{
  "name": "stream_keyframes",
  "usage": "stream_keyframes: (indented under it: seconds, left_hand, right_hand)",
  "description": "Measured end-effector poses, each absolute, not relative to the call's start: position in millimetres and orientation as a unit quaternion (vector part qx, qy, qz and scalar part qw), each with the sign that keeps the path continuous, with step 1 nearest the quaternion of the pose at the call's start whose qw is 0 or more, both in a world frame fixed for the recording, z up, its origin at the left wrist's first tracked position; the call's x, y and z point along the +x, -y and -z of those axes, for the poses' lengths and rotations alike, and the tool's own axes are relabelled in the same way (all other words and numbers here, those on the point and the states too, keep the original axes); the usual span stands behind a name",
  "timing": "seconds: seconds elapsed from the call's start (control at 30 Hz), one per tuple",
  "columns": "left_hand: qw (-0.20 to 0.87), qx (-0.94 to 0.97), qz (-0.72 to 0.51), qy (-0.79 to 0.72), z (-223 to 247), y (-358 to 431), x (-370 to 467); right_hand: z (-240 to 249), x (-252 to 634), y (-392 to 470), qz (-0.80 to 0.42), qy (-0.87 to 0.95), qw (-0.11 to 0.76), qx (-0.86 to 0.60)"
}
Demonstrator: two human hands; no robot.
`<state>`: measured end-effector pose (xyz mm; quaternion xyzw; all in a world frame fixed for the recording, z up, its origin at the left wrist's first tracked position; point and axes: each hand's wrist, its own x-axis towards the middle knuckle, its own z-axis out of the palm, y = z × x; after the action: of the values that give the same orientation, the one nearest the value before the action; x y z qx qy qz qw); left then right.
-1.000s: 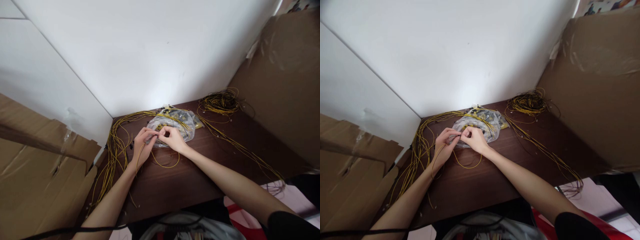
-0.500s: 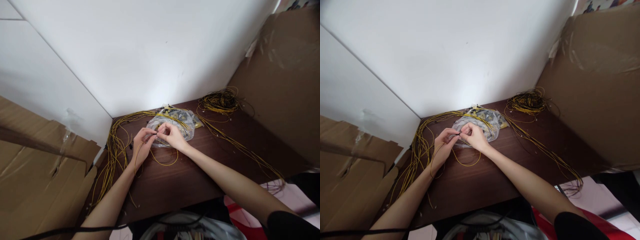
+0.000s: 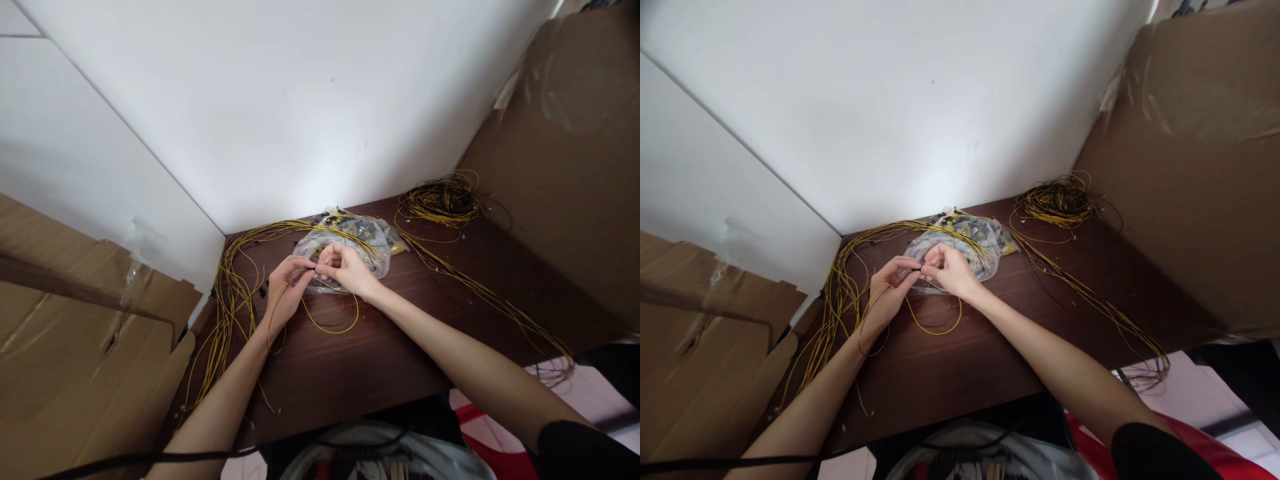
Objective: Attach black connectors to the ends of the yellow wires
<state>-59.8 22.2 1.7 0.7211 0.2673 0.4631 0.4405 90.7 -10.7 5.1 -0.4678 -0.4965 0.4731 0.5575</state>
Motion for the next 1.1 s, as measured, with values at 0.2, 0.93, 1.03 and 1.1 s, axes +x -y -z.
stream_keyframes:
  seconds: [0.2, 0.93, 1.03, 1.1]
  left_hand:
    - [0.460, 0.696, -0.472, -0.286, -3, -22, -58]
    - [0.461, 0.676, -0.487, -0.305, -5, -23, -57]
    - [0.460, 0.675, -0.487, -0.309, -4, -24, -58]
    - [0.463, 0.671, -0.485, -0.316, -4, -24, -58]
  right_hand:
    - [-6, 91, 10, -0.475, 0.495, 0.556, -0.469]
    - [-10, 93, 16, -0.385, 0.575, 0.463, -0.554]
    - [-14, 92, 18, -0.364, 0.587, 0.466, -0.553]
    - [-17, 91, 20, -0.340, 0.600, 0.471, -0.551]
